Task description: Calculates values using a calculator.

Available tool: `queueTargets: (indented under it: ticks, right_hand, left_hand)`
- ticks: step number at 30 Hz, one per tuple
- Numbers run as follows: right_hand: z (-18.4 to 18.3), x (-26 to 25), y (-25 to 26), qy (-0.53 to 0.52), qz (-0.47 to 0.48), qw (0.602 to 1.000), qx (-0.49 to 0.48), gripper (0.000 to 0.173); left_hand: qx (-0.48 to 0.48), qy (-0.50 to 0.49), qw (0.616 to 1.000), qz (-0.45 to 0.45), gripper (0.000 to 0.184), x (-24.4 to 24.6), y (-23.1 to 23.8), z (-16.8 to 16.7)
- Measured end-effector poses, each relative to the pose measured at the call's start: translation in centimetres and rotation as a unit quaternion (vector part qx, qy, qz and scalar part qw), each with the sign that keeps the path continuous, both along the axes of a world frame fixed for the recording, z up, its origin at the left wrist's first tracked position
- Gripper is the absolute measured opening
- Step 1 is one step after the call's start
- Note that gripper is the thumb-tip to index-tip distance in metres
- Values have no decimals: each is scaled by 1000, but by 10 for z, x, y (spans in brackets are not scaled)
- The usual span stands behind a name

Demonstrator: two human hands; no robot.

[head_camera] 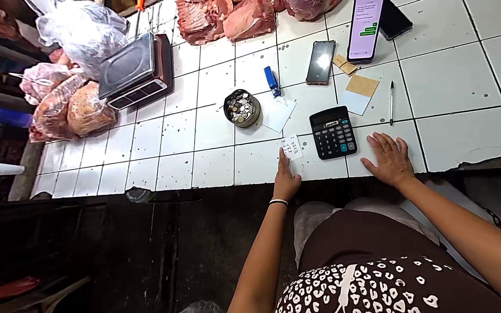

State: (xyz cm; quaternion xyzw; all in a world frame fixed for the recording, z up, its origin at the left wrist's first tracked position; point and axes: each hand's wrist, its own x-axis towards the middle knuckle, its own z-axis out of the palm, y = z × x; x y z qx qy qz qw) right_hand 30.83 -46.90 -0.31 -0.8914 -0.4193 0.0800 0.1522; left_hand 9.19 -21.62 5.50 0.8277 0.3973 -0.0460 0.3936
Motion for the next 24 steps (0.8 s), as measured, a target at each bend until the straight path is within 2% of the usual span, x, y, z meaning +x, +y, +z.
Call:
queueTargets:
  ticks: [10,14,17,19,21,24]
  right_hand:
    - [4,-1,3,25,-4,1000,-4,76]
    - [1,-1,2,22,-4,1000,5,76]
    - [-1,-1,1,25,-8,999,22,76]
    - [2,-4,5,35,-20,999,25,82]
    - [7,-11,11,48,-38,998,15,95]
    - [12,-23,28,58,-59,997,8,107]
  left_hand:
    - [15,-19,997,-67,97,-9,5,-4]
    - [18,-28,994,-102,107,-12,11,-5]
    - [54,18,987,-150,115,-12,11,3]
    - [80,57,978,-185,116,-11,11,9]
    - [102,72,971,-206,104,-12,10,12]
    - [110,29,970,-217,87,-18,13,10]
